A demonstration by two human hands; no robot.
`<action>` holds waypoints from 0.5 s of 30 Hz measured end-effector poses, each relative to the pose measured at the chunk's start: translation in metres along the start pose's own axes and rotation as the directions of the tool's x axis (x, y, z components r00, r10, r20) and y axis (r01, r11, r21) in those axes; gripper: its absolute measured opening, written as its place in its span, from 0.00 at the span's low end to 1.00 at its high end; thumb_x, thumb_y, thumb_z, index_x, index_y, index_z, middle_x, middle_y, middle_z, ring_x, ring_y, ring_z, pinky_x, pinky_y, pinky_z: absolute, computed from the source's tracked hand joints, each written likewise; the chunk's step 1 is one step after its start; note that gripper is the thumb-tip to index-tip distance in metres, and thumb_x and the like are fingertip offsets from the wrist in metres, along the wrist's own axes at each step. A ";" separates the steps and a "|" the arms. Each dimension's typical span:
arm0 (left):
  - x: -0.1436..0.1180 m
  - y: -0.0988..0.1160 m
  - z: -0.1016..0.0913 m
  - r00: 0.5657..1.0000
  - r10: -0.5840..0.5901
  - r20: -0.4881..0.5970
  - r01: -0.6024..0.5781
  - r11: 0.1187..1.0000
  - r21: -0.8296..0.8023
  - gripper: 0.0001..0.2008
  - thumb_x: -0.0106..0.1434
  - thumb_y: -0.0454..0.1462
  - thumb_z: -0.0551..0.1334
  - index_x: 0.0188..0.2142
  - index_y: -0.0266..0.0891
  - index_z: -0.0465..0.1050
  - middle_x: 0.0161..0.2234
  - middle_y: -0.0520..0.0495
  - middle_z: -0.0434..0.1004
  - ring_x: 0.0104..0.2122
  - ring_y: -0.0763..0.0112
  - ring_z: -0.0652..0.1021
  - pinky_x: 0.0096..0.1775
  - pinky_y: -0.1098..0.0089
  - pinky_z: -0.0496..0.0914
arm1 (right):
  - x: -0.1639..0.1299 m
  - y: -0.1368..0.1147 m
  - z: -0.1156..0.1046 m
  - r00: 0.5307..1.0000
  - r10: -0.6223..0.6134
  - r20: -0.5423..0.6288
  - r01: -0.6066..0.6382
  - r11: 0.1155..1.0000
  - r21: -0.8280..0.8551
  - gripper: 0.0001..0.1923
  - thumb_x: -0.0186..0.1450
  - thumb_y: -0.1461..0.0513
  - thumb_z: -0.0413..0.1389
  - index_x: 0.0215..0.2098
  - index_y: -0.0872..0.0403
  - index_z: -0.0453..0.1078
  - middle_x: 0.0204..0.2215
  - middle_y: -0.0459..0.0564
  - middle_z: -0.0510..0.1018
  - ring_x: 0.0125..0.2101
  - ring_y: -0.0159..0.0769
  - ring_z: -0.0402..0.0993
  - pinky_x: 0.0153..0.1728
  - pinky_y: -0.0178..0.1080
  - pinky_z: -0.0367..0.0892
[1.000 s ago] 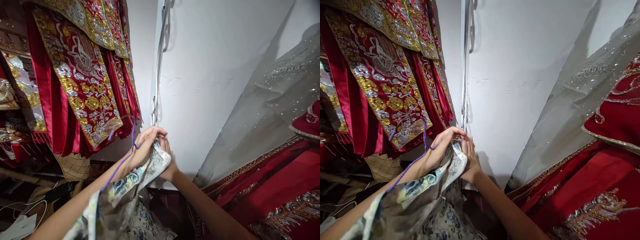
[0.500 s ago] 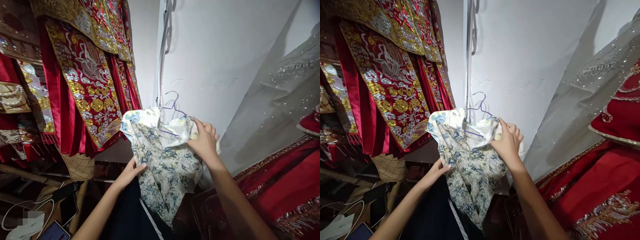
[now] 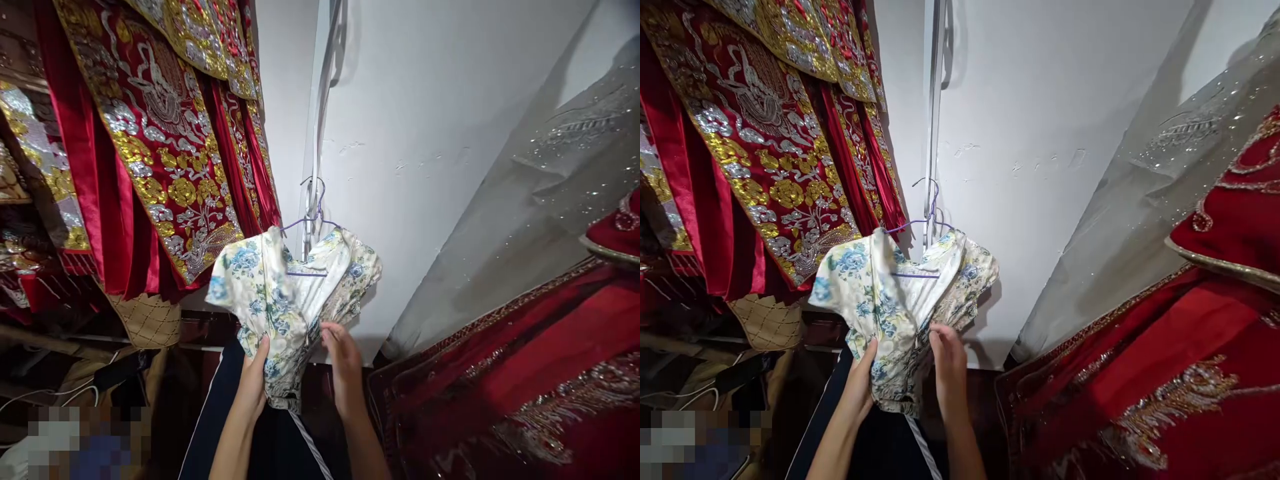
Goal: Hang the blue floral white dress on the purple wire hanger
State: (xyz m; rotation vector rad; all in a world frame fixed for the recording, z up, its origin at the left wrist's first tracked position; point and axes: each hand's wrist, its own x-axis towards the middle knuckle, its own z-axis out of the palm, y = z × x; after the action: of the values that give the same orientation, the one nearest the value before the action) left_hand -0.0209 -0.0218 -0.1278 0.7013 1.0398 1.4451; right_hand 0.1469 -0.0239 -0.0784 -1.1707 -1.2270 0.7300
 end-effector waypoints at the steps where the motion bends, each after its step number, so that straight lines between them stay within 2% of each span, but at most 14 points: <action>1: -0.003 0.001 -0.002 1.000 -0.012 0.020 0.012 1.000 -0.012 0.35 0.61 0.57 0.62 0.65 0.49 0.61 0.59 0.42 0.73 0.62 0.51 0.69 0.61 0.51 0.66 | -0.005 0.007 0.007 0.996 0.077 0.052 -0.079 0.996 0.035 0.15 0.68 0.49 0.52 0.36 0.50 0.70 0.34 0.50 0.75 0.37 0.45 0.72 0.39 0.44 0.68; 3: -0.008 0.003 -0.005 0.997 -0.071 0.031 0.071 0.997 -0.016 0.36 0.60 0.58 0.62 0.64 0.48 0.62 0.58 0.39 0.74 0.60 0.49 0.71 0.60 0.50 0.67 | -0.006 0.013 0.019 0.972 0.126 0.196 -0.146 0.985 0.087 0.18 0.68 0.47 0.52 0.30 0.51 0.67 0.28 0.47 0.71 0.31 0.41 0.69 0.34 0.41 0.65; 5: -0.010 0.004 -0.007 0.991 -0.134 0.010 0.134 0.991 -0.005 0.38 0.59 0.59 0.62 0.64 0.47 0.63 0.57 0.38 0.75 0.60 0.48 0.72 0.59 0.50 0.67 | -0.004 0.009 0.025 0.944 0.105 0.311 -0.150 0.981 0.122 0.20 0.69 0.47 0.52 0.27 0.51 0.65 0.25 0.45 0.67 0.29 0.37 0.65 0.32 0.38 0.62; 8: -0.011 0.004 -0.009 0.987 -0.154 -0.042 0.155 0.987 0.031 0.39 0.57 0.59 0.63 0.64 0.48 0.63 0.55 0.39 0.76 0.60 0.46 0.71 0.60 0.49 0.67 | -0.003 -0.001 0.026 0.933 0.082 0.351 -0.139 0.980 0.141 0.19 0.69 0.48 0.52 0.27 0.51 0.64 0.23 0.44 0.64 0.26 0.35 0.61 0.30 0.37 0.58; 10: -0.010 0.003 -0.010 0.993 -0.075 -0.088 0.080 0.995 0.060 0.37 0.58 0.56 0.65 0.63 0.48 0.63 0.55 0.40 0.76 0.61 0.46 0.70 0.60 0.49 0.66 | -0.006 -0.005 0.022 0.939 0.098 0.331 -0.156 0.976 0.153 0.19 0.69 0.50 0.51 0.26 0.52 0.63 0.22 0.43 0.64 0.25 0.34 0.59 0.28 0.37 0.56; 12: -0.009 0.002 -0.011 0.979 0.086 -0.186 -0.067 0.992 0.108 0.35 0.59 0.53 0.66 0.62 0.49 0.62 0.57 0.42 0.73 0.61 0.48 0.69 0.60 0.51 0.66 | -0.009 -0.005 0.018 0.943 0.145 0.298 -0.200 0.966 0.161 0.18 0.69 0.51 0.52 0.25 0.52 0.63 0.21 0.43 0.64 0.24 0.33 0.58 0.27 0.36 0.55; 13: -0.008 0.002 -0.011 0.948 0.192 -0.255 -0.154 0.975 0.161 0.34 0.59 0.52 0.66 0.62 0.49 0.61 0.59 0.42 0.70 0.62 0.49 0.69 0.61 0.52 0.65 | -0.010 -0.005 0.016 0.943 0.173 0.284 -0.225 0.961 0.162 0.18 0.68 0.51 0.52 0.25 0.52 0.63 0.20 0.43 0.63 0.23 0.33 0.58 0.26 0.36 0.54; 15: -0.009 0.002 -0.009 0.851 0.405 -0.335 -0.294 0.895 0.335 0.32 0.60 0.49 0.66 0.61 0.49 0.60 0.62 0.42 0.65 0.62 0.51 0.67 0.62 0.53 0.62 | -0.012 -0.002 0.014 0.937 0.220 0.271 -0.269 0.951 0.156 0.18 0.67 0.51 0.53 0.24 0.52 0.63 0.18 0.42 0.62 0.21 0.32 0.57 0.25 0.36 0.53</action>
State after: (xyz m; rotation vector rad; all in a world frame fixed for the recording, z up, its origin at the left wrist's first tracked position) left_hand -0.0283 -0.0321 -0.1286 0.8491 1.5068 1.8363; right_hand 0.1304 -0.0312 -0.0811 -1.1063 -1.1972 1.1889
